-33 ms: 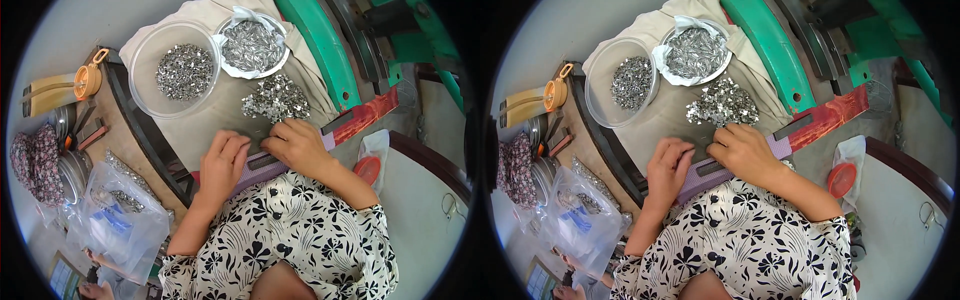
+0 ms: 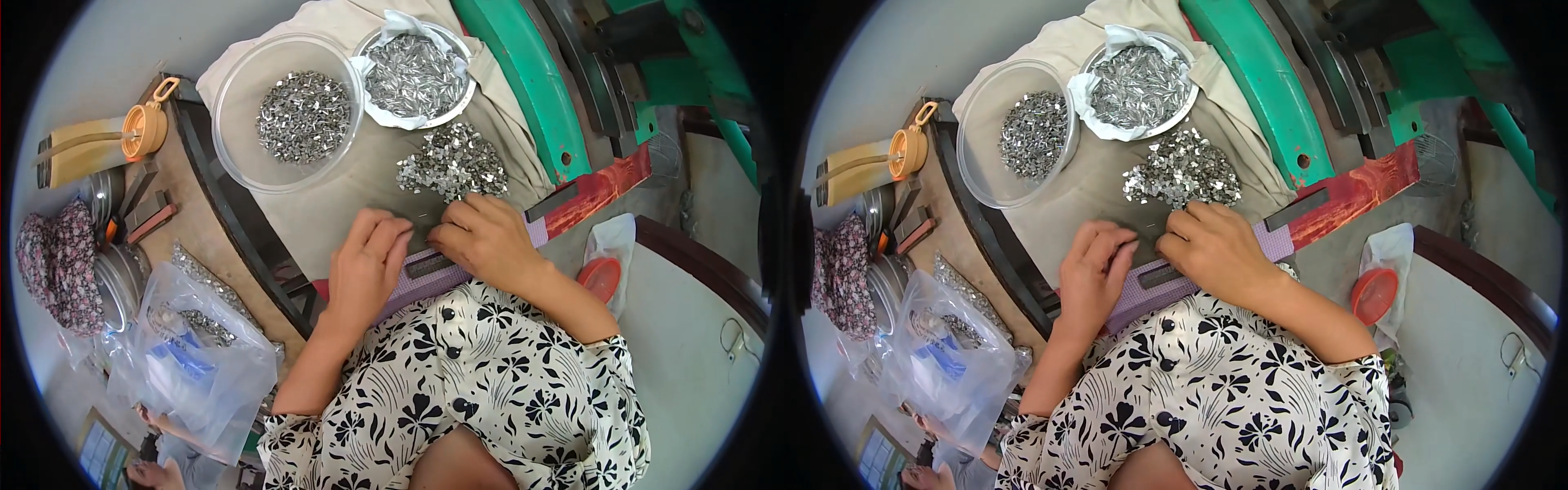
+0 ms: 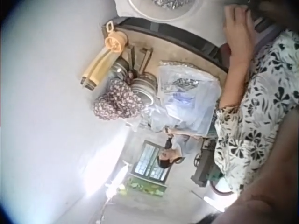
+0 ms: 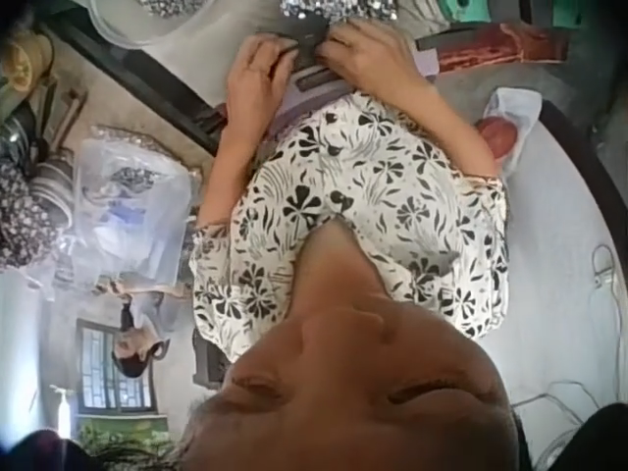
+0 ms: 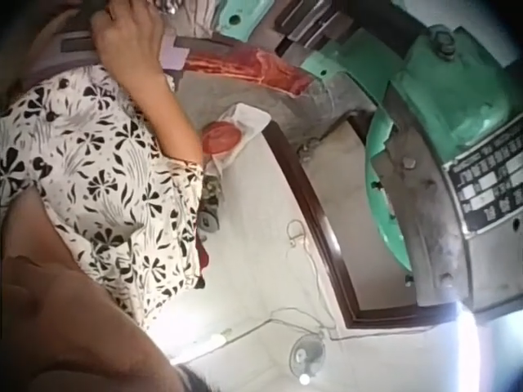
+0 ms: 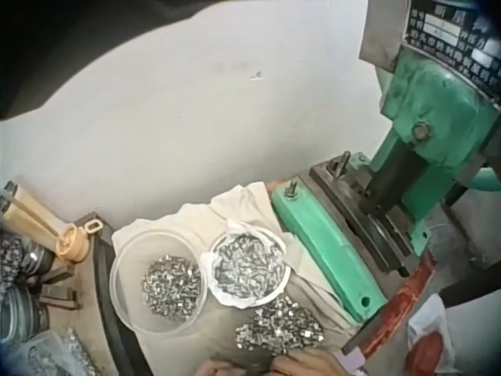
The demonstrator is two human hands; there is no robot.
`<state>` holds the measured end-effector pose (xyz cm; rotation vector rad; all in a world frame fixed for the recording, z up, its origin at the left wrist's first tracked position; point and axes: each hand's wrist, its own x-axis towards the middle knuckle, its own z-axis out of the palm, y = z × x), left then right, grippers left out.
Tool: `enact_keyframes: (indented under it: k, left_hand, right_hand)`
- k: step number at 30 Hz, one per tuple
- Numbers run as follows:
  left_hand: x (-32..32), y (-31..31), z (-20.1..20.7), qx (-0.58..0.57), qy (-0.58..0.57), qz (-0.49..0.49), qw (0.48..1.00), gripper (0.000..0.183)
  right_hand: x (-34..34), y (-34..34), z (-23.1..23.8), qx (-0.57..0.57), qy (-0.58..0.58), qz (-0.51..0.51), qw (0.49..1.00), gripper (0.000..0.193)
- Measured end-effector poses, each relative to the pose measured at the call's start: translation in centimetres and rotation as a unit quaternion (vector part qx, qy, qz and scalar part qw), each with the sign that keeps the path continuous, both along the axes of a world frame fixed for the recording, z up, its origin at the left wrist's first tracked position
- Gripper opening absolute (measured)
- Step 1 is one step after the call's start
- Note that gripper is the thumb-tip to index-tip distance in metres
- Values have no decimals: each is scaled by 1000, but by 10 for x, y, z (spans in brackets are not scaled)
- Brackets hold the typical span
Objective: Arranging small metal parts onto a slotted tray and briefly using a manual press machine.
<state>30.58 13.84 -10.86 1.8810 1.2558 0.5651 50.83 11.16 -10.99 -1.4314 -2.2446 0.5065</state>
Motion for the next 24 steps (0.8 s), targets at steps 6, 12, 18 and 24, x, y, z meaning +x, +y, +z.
enact_keyframes:
  k: [6, 12, 18, 24]
  left_hand:
    - [18, 13, -6, 32, 64, -58, 996, 11]
    - [10, 12, -6, 35, 53, -60, 996, 10]
    - [10, 15, 6, 66, -29, 21, 997, 12]
    - [49, 66, 18, 243, 36, 14, 969, 16]
  right_hand:
    - [-4, -1, 8, -50, -30, 7, 998, 15]
    - [-5, 2, 7, -80, -17, -8, 997, 19]
    - [-5, 9, 12, -106, -42, 25, 993, 17]
    - [8, 20, 23, -188, 9, 17, 982, 12]
